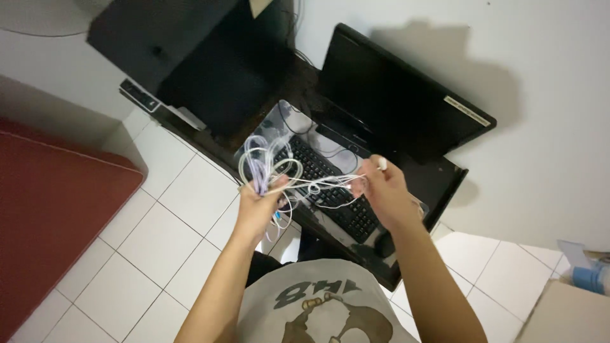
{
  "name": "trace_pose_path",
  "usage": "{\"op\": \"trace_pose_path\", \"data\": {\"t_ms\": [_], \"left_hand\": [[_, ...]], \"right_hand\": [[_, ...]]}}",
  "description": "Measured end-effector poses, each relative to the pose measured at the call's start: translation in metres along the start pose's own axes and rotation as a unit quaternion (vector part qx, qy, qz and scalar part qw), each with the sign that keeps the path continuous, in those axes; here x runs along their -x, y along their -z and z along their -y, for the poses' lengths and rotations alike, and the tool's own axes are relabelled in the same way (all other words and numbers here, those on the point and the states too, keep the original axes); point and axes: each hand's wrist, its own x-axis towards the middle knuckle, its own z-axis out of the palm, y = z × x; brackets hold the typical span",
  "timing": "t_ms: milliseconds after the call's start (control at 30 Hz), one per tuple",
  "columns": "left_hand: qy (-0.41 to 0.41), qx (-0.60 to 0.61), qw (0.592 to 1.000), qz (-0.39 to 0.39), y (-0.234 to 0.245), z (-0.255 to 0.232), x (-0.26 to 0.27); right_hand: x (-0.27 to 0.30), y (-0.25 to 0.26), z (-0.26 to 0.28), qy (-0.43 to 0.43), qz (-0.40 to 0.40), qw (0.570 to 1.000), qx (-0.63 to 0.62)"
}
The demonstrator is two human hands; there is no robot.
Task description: Untangling a long white cable at a computer desk
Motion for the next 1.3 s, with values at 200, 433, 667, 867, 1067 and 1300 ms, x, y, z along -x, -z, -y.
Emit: {"op": "trace_pose_path", "data": {"t_ms": [200, 433, 667, 867, 1067, 1300], "left_hand": [[0.109, 0.290, 0.941, 0.134, 0.059, 0.020, -0.002], [0.080, 0.366, 0.896, 0.239, 0.134, 0.049, -0.007], [-0.014, -0.007, 0.996, -0.091, 0.178, 0.038, -0.013], [-0.023, -0.060, 0.983, -0.174, 0.257, 0.070, -0.029], [0.008, 0.016, 0.979, -0.203, 0.289, 0.046, 0.003], [0.069, 0.371, 0.926, -0.007, 0.346, 0.083, -0.003]], "right_hand": [[-0.018, -0.010, -0.008, -0.083, 0.109, 0.949, -0.283], [-0.005, -0.072, -0.036, -0.135, 0.101, 0.953, -0.253], [0.026, -0.148, -0.040, 0.011, 0.269, 0.942, -0.203], [0.029, -0.157, -0.062, -0.019, 0.241, 0.945, -0.221], [0.040, -0.180, -0.086, -0.124, 0.232, 0.926, -0.271], [0.056, -0.242, -0.095, -0.128, 0.266, 0.920, -0.256]]}}
